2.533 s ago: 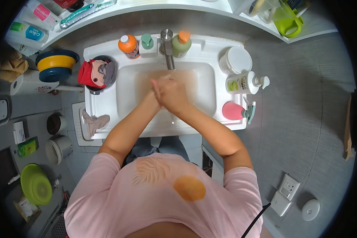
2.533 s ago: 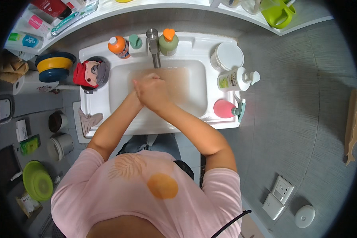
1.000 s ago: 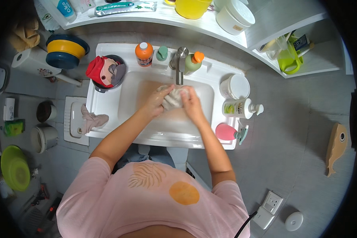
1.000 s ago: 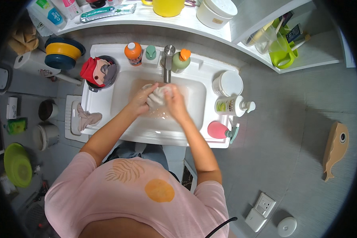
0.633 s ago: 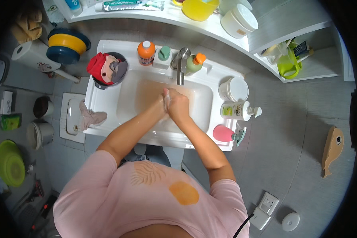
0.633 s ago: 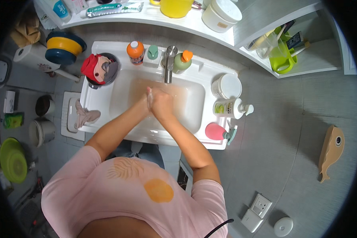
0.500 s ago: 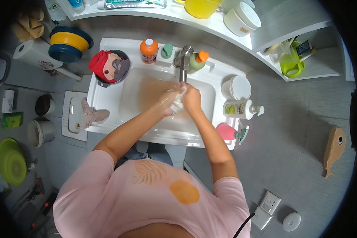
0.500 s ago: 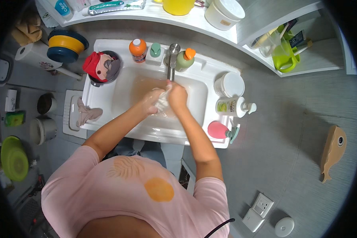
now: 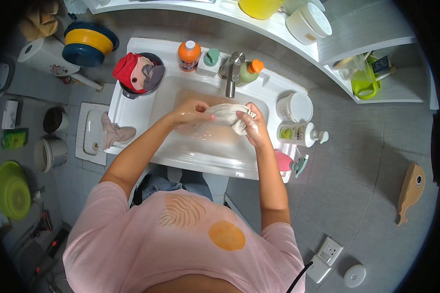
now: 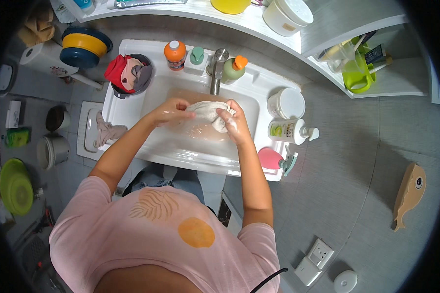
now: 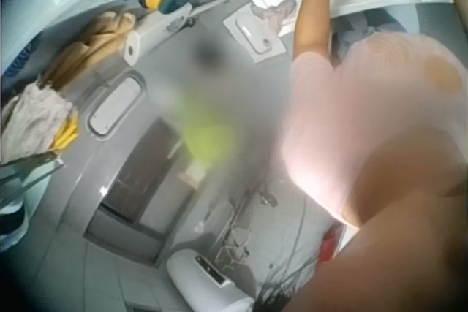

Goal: The person washes several small pieces of clothing by hand in a white utility sink. They scrub and rinse a white cloth, a grey cloth, and a red cloth with a cartoon face, squeezing out water after each item. The person also removes and cleans the sink drain stopper during the process.

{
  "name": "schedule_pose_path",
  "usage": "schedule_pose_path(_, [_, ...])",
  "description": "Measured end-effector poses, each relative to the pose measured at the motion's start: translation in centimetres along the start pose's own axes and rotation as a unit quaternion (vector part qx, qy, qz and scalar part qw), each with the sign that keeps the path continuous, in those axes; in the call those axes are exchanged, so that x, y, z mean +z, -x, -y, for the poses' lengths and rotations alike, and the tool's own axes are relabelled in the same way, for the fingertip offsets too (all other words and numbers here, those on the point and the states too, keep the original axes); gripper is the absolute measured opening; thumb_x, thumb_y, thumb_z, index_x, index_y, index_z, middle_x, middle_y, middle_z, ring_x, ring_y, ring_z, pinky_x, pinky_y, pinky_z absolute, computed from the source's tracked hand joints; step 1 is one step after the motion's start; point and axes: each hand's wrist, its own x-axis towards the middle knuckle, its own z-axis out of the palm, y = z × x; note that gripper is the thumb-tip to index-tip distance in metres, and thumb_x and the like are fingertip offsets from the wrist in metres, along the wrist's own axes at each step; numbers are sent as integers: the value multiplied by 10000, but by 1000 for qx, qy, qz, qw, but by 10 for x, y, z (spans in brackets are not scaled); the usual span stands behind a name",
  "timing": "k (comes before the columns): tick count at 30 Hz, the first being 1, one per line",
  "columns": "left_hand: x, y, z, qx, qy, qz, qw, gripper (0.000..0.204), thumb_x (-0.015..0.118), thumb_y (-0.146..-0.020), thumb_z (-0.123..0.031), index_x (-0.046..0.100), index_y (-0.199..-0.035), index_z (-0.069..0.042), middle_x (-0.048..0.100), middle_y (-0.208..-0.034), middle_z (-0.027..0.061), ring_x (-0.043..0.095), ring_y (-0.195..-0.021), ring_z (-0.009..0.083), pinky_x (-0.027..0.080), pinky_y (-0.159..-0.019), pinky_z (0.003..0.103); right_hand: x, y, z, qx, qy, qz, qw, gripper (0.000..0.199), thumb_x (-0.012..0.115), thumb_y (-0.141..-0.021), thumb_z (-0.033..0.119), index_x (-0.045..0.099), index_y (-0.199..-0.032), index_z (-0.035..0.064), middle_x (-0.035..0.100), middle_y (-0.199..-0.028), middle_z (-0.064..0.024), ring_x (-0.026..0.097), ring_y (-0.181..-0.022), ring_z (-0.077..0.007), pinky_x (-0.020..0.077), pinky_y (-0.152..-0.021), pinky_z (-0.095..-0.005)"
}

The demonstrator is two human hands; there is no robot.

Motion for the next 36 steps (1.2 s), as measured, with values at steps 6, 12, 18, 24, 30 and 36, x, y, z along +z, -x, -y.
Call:
schedule_pose_path(6, [25,-9,11,51,118,-105,986,243,560,-848,-250,586,-965,-39,564,-790,-19,523,-693,65,444,-621,224,26,-4,-3,59,-112,-61,990,105,534,-788,45,506,-889,39,539,-886,-46,522,-742,-97,440,-616,-224])
schedule_pose_path(12, [32,-61,70,-21,449,-142,882,246,506,-868,-300,561,-944,-73,569,-799,19,567,-761,122,472,-637,264,75,-11,-27,-234,420,-116,869,252,512,-852,262,603,-786,37,592,-649,-133,557,-529,-290,444,-512,-371])
schedule_pose_path(18, [70,-60,32,-96,471,-162,862,204,541,-837,-288,539,-925,-104,578,-892,45,583,-790,206,488,-644,369,41,-32,-25,-243,511,-169,807,254,518,-834,215,610,-689,29,572,-623,-182,555,-560,-355,447,-537,-430])
schedule_pose_path(24, [62,-62,18,-104,455,-172,868,176,555,-820,-231,546,-907,-78,583,-846,66,593,-698,213,487,-609,376,42,-30,-36,-297,499,-179,794,280,523,-831,198,589,-632,13,558,-589,-190,550,-538,-357,442,-513,-429])
schedule_pose_path(30, [66,-47,-6,-135,480,-224,838,202,514,-833,-262,551,-902,-76,584,-834,73,588,-691,208,493,-629,400,69,-24,-20,-334,478,-151,798,259,514,-840,181,605,-691,-11,572,-648,-215,550,-579,-373,459,-566,-404])
schedule_pose_path(36, [54,-61,19,-19,489,31,872,246,483,-845,-293,545,-913,-64,582,-796,43,588,-675,217,499,-638,363,14,-59,-23,-159,301,-199,919,303,527,-859,261,595,-714,4,551,-593,-78,500,-531,-189,432,-556,-323])
